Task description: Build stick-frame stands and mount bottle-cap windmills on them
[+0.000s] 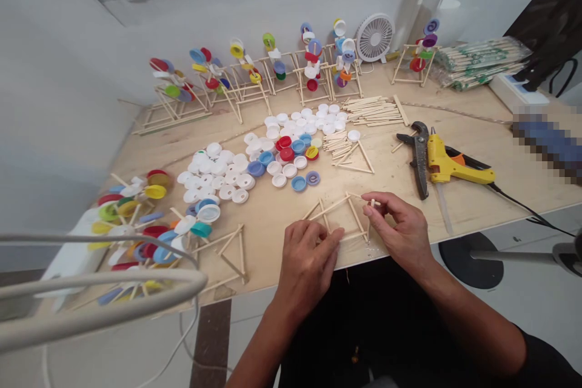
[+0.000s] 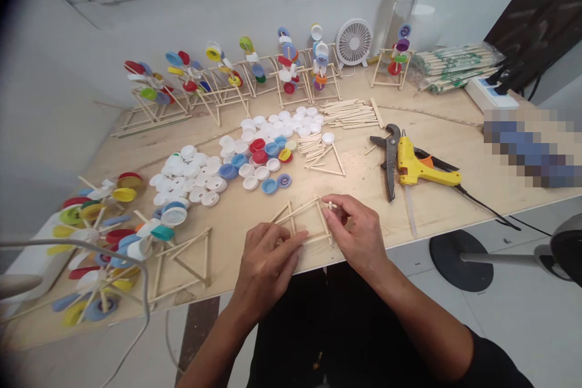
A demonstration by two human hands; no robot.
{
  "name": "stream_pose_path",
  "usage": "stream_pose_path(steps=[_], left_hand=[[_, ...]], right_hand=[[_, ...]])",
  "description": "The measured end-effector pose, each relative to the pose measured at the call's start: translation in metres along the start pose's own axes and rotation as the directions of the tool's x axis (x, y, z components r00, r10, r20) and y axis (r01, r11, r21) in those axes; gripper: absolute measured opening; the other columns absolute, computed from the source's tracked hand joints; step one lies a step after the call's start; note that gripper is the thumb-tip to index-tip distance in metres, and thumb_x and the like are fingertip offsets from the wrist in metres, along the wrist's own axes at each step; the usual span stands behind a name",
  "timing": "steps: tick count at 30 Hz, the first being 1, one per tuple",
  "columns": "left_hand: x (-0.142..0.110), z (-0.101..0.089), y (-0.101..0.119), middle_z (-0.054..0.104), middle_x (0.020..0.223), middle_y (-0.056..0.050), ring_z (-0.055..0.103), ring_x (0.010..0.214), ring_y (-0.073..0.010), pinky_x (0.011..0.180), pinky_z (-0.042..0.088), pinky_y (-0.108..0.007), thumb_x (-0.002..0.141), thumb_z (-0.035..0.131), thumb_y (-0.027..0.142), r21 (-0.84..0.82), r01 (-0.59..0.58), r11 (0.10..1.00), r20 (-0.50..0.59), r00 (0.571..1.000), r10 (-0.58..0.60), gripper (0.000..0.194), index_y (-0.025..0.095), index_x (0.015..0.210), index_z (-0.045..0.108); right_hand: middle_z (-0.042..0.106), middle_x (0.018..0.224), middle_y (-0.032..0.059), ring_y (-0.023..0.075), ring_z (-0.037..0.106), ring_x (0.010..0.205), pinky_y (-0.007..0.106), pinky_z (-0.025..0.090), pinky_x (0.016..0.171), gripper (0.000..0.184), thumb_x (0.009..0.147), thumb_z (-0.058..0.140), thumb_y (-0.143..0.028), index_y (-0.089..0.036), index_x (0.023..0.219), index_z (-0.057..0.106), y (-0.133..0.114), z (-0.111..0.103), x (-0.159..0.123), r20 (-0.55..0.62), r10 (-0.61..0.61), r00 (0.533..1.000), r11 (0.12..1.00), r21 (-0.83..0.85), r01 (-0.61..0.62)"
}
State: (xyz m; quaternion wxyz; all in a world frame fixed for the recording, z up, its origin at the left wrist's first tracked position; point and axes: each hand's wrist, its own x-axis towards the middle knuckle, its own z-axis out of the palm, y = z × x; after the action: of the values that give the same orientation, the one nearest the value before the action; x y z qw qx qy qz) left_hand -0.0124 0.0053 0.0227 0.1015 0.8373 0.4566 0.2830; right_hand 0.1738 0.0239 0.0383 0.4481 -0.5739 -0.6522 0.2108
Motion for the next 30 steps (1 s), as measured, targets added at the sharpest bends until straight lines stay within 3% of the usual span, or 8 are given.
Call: stream_pose_path(steps=[8,16,30], left_hand=[[0.001,0.005,0.008,0.061,0.087,-0.006,0.049,0.086,-0.0201,0.08,0.038,-0.038,0.083,0.055,0.012,-0.036,-0.004,0.999,-0.087,0.996,0.001,0.021,0.021,0.099,0.066],[0.007,0.018,0.017,0.064,0.086,-0.004,0.049,0.088,-0.0199,0.082,0.038,-0.037,0.084,0.054,0.01,-0.018,-0.046,0.999,-0.105,0.993,0.044,0.021,0.021,0.098,0.066],[0.011,0.022,0.014,0.063,0.081,-0.002,0.051,0.085,-0.0179,0.082,0.036,-0.037,0.089,0.049,0.013,-0.013,-0.067,0.998,-0.066,0.996,0.066,0.022,0.022,0.099,0.066]], right_hand=[[0.063,0.071,-0.0013,0.0096,0.052,0.057,0.022,0.045,0.057,0.017,0.085,0.056,-0.027,-0.019,0.095,0.066,0.0,0.001,-0.001,0.006,0.016,1.0,1.0,0.0,-0.016],[0.061,0.069,-0.0017,0.0099,0.053,0.058,0.022,0.045,0.058,0.018,0.085,0.056,-0.029,-0.019,0.094,0.066,0.0,0.001,-0.001,0.005,0.029,1.0,1.0,0.002,-0.029],[0.058,0.068,-0.0023,0.01,0.052,0.058,0.022,0.045,0.057,0.019,0.084,0.055,-0.028,-0.019,0.098,0.064,0.001,0.006,-0.002,0.026,0.029,0.999,0.998,0.057,-0.031]])
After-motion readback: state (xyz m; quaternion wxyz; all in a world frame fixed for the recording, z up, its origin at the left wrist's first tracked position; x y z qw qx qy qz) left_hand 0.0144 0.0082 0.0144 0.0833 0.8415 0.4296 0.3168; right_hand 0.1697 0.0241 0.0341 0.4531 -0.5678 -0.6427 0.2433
